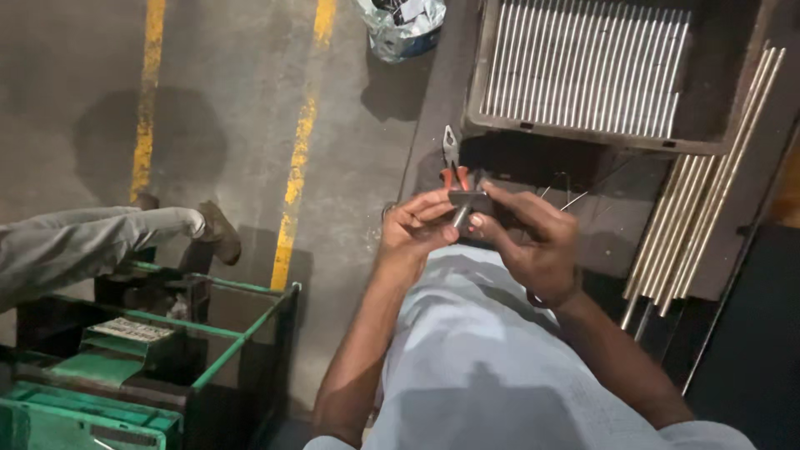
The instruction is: The person operates a lathe machine: they open the machine guard, load a metal rod into the chuck, close the guard and run the machine, then reopen it and place finished small metal parts into a collection tray, using pliers to handle parts.
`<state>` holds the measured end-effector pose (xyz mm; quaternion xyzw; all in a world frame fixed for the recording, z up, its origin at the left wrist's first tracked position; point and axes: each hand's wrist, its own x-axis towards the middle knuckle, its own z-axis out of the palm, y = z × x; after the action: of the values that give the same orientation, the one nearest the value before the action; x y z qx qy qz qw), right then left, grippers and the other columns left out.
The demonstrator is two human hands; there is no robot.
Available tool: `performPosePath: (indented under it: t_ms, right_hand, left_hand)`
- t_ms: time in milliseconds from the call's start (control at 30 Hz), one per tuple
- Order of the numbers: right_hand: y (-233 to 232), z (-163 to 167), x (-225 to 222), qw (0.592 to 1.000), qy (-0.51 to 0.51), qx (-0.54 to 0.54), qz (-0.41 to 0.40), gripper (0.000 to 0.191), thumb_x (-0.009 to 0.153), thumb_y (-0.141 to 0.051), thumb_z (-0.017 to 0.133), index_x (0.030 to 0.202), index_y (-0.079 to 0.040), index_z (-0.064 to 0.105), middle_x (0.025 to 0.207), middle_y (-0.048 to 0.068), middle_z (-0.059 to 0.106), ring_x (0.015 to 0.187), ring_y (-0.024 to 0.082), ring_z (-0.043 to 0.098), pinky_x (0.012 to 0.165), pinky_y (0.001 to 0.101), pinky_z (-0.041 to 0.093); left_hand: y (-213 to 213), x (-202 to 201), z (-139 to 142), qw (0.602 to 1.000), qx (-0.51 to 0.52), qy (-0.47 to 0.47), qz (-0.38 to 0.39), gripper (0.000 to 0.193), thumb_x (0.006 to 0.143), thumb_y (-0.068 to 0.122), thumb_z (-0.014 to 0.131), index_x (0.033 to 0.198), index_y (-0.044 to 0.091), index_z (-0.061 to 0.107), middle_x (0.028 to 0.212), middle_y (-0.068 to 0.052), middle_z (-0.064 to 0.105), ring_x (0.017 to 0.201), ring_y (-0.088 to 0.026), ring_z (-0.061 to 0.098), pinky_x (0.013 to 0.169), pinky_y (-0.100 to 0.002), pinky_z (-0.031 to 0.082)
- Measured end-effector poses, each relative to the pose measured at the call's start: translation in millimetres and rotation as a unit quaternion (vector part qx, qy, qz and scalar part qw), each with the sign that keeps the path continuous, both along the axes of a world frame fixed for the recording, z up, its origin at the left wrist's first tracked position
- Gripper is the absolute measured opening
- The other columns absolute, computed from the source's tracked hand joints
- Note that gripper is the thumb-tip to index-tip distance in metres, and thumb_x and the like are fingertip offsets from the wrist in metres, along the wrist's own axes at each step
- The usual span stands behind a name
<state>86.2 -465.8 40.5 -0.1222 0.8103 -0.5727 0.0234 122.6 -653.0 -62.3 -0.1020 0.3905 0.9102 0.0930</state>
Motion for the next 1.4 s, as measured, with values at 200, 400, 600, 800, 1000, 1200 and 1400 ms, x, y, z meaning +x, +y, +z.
performPosePath:
  t_ms: [200, 400, 600, 800, 1000, 1200, 1400]
  right_hand:
    - [-11.1, -1.5, 0.8, 1.000, -0.026, -0.005, 0.000, 0.042, 0.088, -0.004, 0.083, 0.127, 0.000, 0.070, 0.107, 0.010, 0.073, 0.088, 0.008, 0.066, 0.075, 0.0230, 0.055]
    - [-11.6, 12.9, 9.9, 0.995, -0.024, 0.090, -0.030, 0.041, 0.086, -0.005, 0.086, 0.124, 0.000, 0.074, 0.087, 0.008, 0.070, 0.078, 0.012, 0.065, 0.068, 0.0230, 0.051]
    - [-2.9, 47.0, 12.2, 0.993, 0.013, 0.094, -0.071, 0.036, 0.093, -0.008, 0.084, 0.127, -0.002, 0.073, 0.106, 0.007, 0.075, 0.093, 0.011, 0.073, 0.079, 0.0233, 0.058]
    - [-17.8, 40.4, 11.6, 0.998, 0.013, 0.049, 0.022, 0.036, 0.087, -0.005, 0.084, 0.122, 0.000, 0.073, 0.097, 0.008, 0.073, 0.083, 0.011, 0.069, 0.067, 0.0224, 0.053]
    - [-16.3, 19.7, 10.7, 0.997, 0.025, 0.056, 0.051, 0.038, 0.087, -0.004, 0.085, 0.122, 0.002, 0.072, 0.095, 0.009, 0.073, 0.084, 0.012, 0.068, 0.072, 0.0250, 0.053]
    - [-4.6, 33.1, 13.6, 1.000, 0.023, 0.020, -0.006, 0.034, 0.093, -0.004, 0.086, 0.124, 0.001, 0.072, 0.100, 0.010, 0.071, 0.090, 0.011, 0.066, 0.078, 0.0240, 0.052]
    - [-9.8, 32.5, 9.1, 0.993, 0.043, 0.105, 0.043, 0.042, 0.079, -0.009, 0.089, 0.116, 0.001, 0.072, 0.089, 0.009, 0.073, 0.068, 0.009, 0.064, 0.057, 0.0250, 0.046]
  left_hand:
    - [-13.8, 1.2, 2.3, 0.999, 0.010, 0.032, 0.039, 0.045, 0.080, -0.009, 0.082, 0.123, -0.009, 0.066, 0.134, -0.014, 0.067, 0.120, -0.021, 0.068, 0.091, -0.035, 0.062]
    - [-14.7, 1.4, 10.5, 0.999, 0.035, 0.014, -0.029, 0.065, 0.082, -0.007, 0.082, 0.143, -0.008, 0.058, 0.131, -0.020, 0.068, 0.110, -0.019, 0.067, 0.092, -0.031, 0.057]
    - [-29.5, -6.2, 20.8, 0.998, 0.048, 0.029, 0.023, 0.063, 0.084, -0.002, 0.082, 0.140, -0.008, 0.054, 0.126, -0.022, 0.070, 0.113, -0.022, 0.075, 0.102, -0.035, 0.062]
    - [-23.1, -3.9, 26.0, 0.997, 0.004, 0.033, -0.064, 0.068, 0.085, -0.007, 0.082, 0.147, -0.010, 0.054, 0.131, -0.022, 0.071, 0.102, -0.019, 0.070, 0.092, -0.031, 0.058]
    - [-15.5, 0.5, 18.5, 0.997, 0.063, 0.010, -0.054, 0.070, 0.083, -0.007, 0.081, 0.147, -0.007, 0.052, 0.127, -0.021, 0.070, 0.106, -0.021, 0.073, 0.096, -0.032, 0.060]
    - [-27.0, 1.5, 14.6, 0.999, 0.034, 0.000, 0.040, 0.068, 0.079, -0.009, 0.082, 0.141, -0.007, 0.055, 0.124, -0.022, 0.072, 0.107, -0.025, 0.075, 0.099, -0.037, 0.063]
    - [-13.7, 1.6, 12.8, 0.999, 0.008, 0.033, 0.041, 0.061, 0.073, -0.017, 0.080, 0.131, -0.008, 0.062, 0.135, -0.015, 0.068, 0.113, -0.017, 0.069, 0.089, -0.034, 0.061]
